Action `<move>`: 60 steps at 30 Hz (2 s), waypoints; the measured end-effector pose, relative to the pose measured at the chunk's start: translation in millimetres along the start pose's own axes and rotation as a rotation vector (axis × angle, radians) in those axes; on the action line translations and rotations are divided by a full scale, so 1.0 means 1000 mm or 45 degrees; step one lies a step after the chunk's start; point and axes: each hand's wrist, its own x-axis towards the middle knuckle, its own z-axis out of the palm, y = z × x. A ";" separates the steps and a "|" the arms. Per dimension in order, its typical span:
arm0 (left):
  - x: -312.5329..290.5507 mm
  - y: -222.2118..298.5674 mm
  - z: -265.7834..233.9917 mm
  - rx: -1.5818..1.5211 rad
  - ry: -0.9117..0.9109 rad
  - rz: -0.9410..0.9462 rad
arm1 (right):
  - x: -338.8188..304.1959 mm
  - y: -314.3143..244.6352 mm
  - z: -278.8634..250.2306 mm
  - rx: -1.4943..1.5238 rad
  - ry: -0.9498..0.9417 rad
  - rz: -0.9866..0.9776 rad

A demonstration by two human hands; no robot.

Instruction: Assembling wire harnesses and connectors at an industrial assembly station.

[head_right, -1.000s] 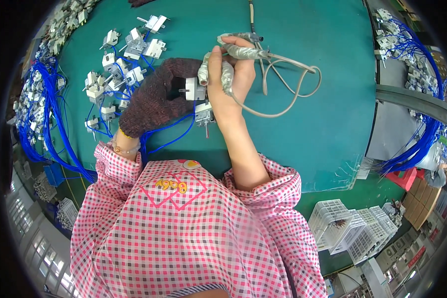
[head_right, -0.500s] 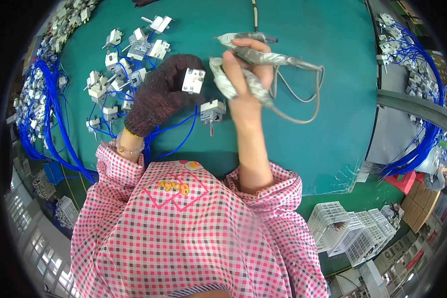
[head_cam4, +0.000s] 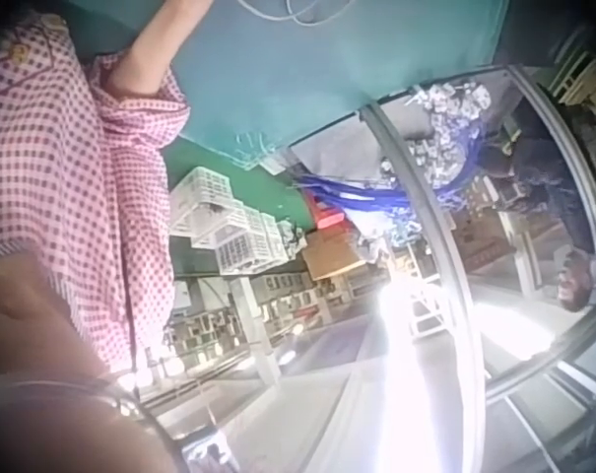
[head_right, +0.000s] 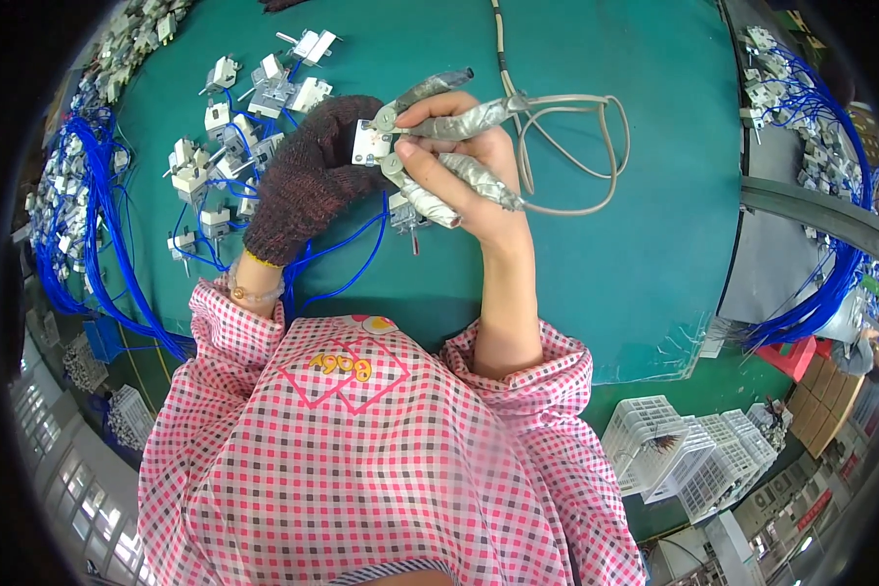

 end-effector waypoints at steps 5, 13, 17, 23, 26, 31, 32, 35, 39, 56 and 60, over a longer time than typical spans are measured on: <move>0.000 0.004 0.000 0.055 0.008 -0.020 | -0.001 -0.001 0.000 -0.138 -0.003 -0.012; 0.000 0.005 0.001 0.126 0.038 0.008 | 0.000 -0.001 0.000 -0.214 -0.080 -0.042; 0.002 0.032 0.002 0.192 0.014 -0.220 | 0.000 0.002 -0.001 -0.153 -0.049 0.018; 0.000 0.021 0.004 0.077 0.048 -0.161 | 0.002 0.002 -0.002 -0.213 -0.101 -0.010; -0.001 0.020 0.004 0.010 0.056 -0.135 | 0.002 0.003 -0.001 -0.224 -0.100 -0.011; -0.002 0.004 0.001 0.235 0.040 -0.026 | 0.002 0.003 0.001 -0.244 -0.096 -0.001; -0.001 0.003 0.001 0.219 0.039 -0.003 | 0.002 0.003 0.001 -0.259 -0.093 -0.015; -0.002 0.000 0.001 0.226 0.044 0.034 | 0.003 0.003 0.001 -0.317 -0.107 -0.057; -0.003 0.010 0.001 0.259 0.014 -0.094 | 0.002 0.003 0.005 -0.326 -0.086 -0.107; -0.014 0.044 0.021 1.107 -0.016 0.316 | 0.012 0.003 -0.013 0.060 0.527 -0.233; -0.011 0.039 0.013 0.929 0.119 0.250 | 0.010 0.002 -0.012 0.022 0.516 -0.206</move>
